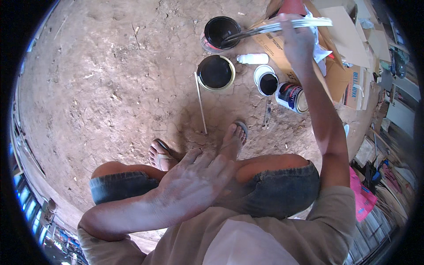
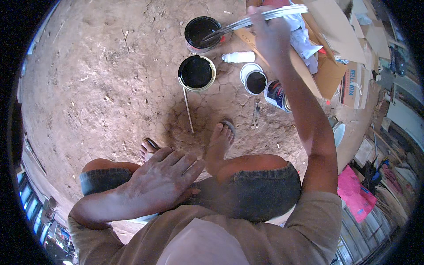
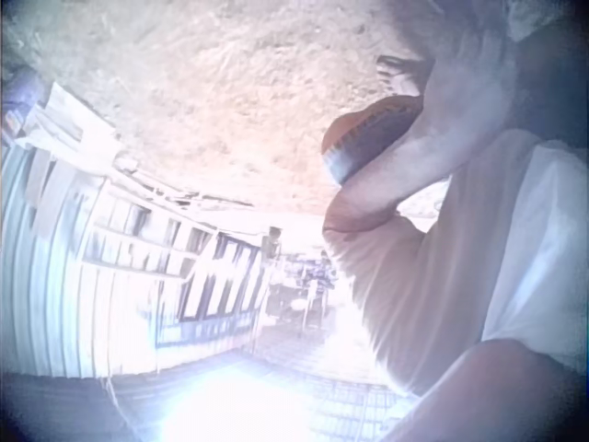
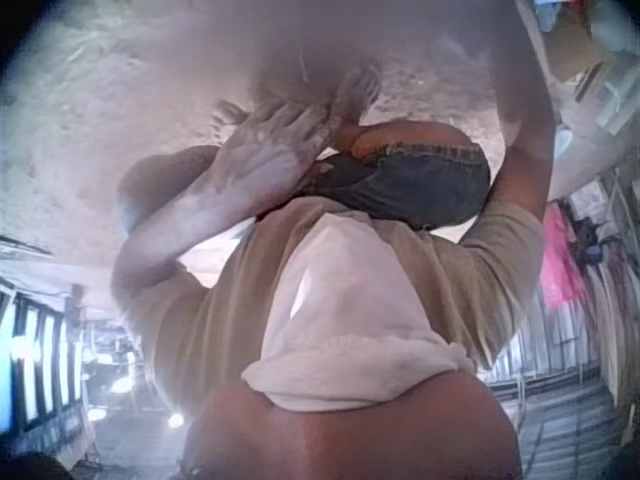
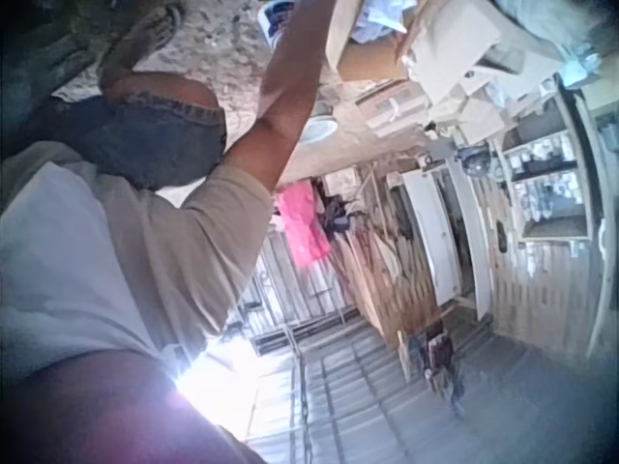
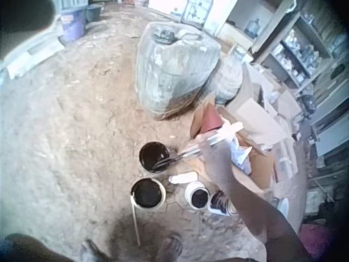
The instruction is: The person sits on the ground and pours liquid from a small bottle into a paint can, then stirs the contents with a stick. They then pour liquid from a large plastic container into the can and continue stirring. Finally, they stand up, carry the can to a table, and pour some of the paint into another can.
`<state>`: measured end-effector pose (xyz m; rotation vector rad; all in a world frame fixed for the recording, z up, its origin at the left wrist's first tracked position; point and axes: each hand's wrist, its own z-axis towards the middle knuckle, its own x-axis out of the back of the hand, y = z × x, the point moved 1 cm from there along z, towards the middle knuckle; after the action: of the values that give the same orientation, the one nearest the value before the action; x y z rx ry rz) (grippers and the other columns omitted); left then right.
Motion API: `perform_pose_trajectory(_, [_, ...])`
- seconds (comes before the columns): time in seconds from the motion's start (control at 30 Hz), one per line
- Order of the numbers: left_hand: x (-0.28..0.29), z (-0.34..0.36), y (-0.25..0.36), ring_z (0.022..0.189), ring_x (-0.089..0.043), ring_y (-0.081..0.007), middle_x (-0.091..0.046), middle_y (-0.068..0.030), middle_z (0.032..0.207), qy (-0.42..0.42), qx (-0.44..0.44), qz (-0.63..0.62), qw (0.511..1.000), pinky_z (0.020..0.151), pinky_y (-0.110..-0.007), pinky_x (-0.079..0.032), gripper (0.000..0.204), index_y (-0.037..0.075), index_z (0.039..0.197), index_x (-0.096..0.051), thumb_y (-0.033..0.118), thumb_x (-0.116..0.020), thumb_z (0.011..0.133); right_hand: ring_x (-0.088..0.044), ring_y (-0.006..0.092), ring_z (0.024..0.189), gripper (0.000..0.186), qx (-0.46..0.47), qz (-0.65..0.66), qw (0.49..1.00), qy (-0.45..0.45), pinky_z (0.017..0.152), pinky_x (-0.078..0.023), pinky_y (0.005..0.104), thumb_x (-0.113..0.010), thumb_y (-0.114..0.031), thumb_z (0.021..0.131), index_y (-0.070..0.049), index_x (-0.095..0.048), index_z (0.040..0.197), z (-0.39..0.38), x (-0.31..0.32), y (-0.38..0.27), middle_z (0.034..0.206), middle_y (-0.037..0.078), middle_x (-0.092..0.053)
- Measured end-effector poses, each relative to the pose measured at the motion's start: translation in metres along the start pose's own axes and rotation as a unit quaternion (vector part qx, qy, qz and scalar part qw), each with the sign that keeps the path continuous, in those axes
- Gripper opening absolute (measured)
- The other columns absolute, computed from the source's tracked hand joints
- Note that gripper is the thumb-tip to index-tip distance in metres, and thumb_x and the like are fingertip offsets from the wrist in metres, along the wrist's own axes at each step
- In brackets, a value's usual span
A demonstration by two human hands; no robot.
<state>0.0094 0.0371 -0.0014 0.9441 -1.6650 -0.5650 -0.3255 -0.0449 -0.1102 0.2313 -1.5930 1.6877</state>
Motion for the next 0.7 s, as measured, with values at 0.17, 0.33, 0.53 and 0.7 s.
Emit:
perform_pose_trajectory(0.17, [0.006,-0.006,-0.004,0.106,-0.059,-0.0283,-0.059,-0.0143,0.111,-0.064,-0.024,0.057,0.996,0.092,-0.043,-0.046,0.053,-0.001,0.125,-0.053,0.032,-0.067,0.086,-0.064,0.0125,0.078,0.031,-0.062,0.026,0.995,-0.079,0.073,-0.05,0.0289,-0.06,-0.031,0.1,-0.002,-0.072,0.099,-0.002,0.018,-0.028,0.082,0.005,-0.07])
perform_pose_trajectory(0.33, [0.006,-0.016,0.004,0.106,-0.059,-0.0273,-0.06,-0.0129,0.111,-0.077,-0.082,0.173,0.978,0.095,-0.043,-0.046,0.052,-0.002,0.127,-0.055,0.031,-0.06,0.087,-0.067,0.0165,0.078,0.017,0.014,0.048,0.985,-0.164,0.068,-0.052,0.0317,-0.071,-0.02,0.092,-0.004,-0.07,0.096,-0.052,-0.036,-0.023,0.084,0.006,-0.07])
perform_pose_trajectory(0.53, [0.007,-0.022,0.018,0.109,-0.058,-0.0288,-0.06,-0.0139,0.114,-0.059,-0.134,0.121,0.982,0.1,-0.049,-0.044,0.049,-0.001,0.128,-0.055,0.026,-0.055,0.087,-0.067,0.0213,0.078,0.012,0.263,-0.05,0.921,-0.284,0.069,-0.053,0.0309,-0.072,-0.018,0.088,-0.008,-0.071,0.093,-0.065,-0.074,-0.008,0.084,0.007,-0.068])
perform_pose_trajectory(0.7, [0.008,-0.025,0.016,0.109,-0.058,-0.0289,-0.06,-0.0145,0.116,-0.079,-0.126,0.133,0.98,0.103,-0.051,-0.043,0.051,-0.001,0.128,-0.055,0.028,-0.057,0.086,-0.066,0.0302,0.071,0.011,0.184,-0.155,0.918,-0.316,0.063,-0.051,0.0399,-0.068,-0.017,0.088,-0.007,-0.064,0.084,-0.078,-0.085,0.006,0.078,0.011,-0.065])
